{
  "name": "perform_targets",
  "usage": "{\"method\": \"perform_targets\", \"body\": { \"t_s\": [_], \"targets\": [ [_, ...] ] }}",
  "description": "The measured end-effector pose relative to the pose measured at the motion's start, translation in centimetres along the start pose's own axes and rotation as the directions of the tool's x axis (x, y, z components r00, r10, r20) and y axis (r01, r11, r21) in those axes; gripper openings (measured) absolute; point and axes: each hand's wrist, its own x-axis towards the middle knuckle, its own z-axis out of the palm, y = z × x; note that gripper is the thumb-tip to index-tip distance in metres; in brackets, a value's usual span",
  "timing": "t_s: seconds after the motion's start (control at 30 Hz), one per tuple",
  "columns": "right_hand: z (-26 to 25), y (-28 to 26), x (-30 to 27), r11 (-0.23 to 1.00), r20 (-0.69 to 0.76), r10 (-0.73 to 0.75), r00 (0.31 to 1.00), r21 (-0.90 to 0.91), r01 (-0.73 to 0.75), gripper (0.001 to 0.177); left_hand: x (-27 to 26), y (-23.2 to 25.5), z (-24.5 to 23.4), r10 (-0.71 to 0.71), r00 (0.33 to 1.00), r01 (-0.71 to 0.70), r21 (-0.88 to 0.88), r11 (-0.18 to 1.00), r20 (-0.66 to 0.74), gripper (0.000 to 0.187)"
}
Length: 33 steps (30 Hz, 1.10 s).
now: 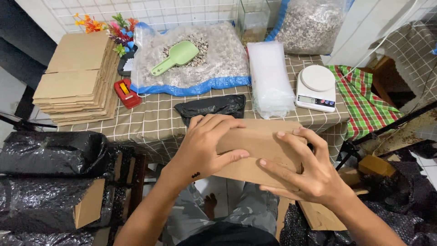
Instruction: Assembling a cardboard box, placing it inside a black shipping bag, and filling it with aquarium gravel using a scoop.
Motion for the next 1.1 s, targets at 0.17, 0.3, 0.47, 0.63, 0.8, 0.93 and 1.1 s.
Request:
{"method": "perform_targets", "body": {
  "t_s": [0.17, 0.3, 0.47, 0.63, 0.8, 0.93, 1.1],
  "targets": [
    [-0.4, 0.0, -0.1, 1.0, 0.011, -0.001, 1.0, -0.013, 0.001, 0.053, -0.3, 0.2, -0.4, 0.085, 0.996, -0.085, 0.054, 0.995, 0.007, 0.059],
    [-0.4, -0.2, -0.4, 0.999, 0.007, 0.03, 1.0, 0.021, -0.03, 0.049, -0.5, 0.7, -0.6, 0.13, 0.991, -0.131, 0.102, 0.986, 0.014, 0.065],
    [-0.3, -0.4, -1.0, 0.998, 0.023, 0.055, 0.998, 0.023, -0.055, 0.055, -0.7, 0.4, -0.4, 0.116, 0.992, -0.121, 0.087, 0.989, 0.059, 0.078],
    [-0.1, -0.5, -1.1, 0.998, 0.027, 0.045, 0.999, 0.045, -0.046, 0.055, -0.1, 0.5, -0.5, 0.091, 0.995, -0.094, 0.086, 0.992, 0.042, 0.073],
    [0.0, -0.8, -1.5, 0.997, 0.024, 0.06, 0.998, 0.053, -0.061, 0.057, 0.4, 0.4, 0.2, 0.051, 0.998, -0.052, 0.052, 0.997, 0.024, 0.061],
    [-0.1, -0.6, -1.7, 0.997, 0.009, 0.056, 0.998, 0.048, -0.056, 0.058, 0.7, 0.3, 0.7, 0.05, 0.999, -0.052, 0.065, 0.997, 0.018, 0.056],
    [-0.4, -0.7, -2.0, 0.994, 0.029, 0.099, 0.995, 0.049, -0.1, 0.053, 0.9, 0.7, 0.9, 0.027, 1.0, -0.026, 0.077, 0.997, -0.008, 0.044]
  ]
}}
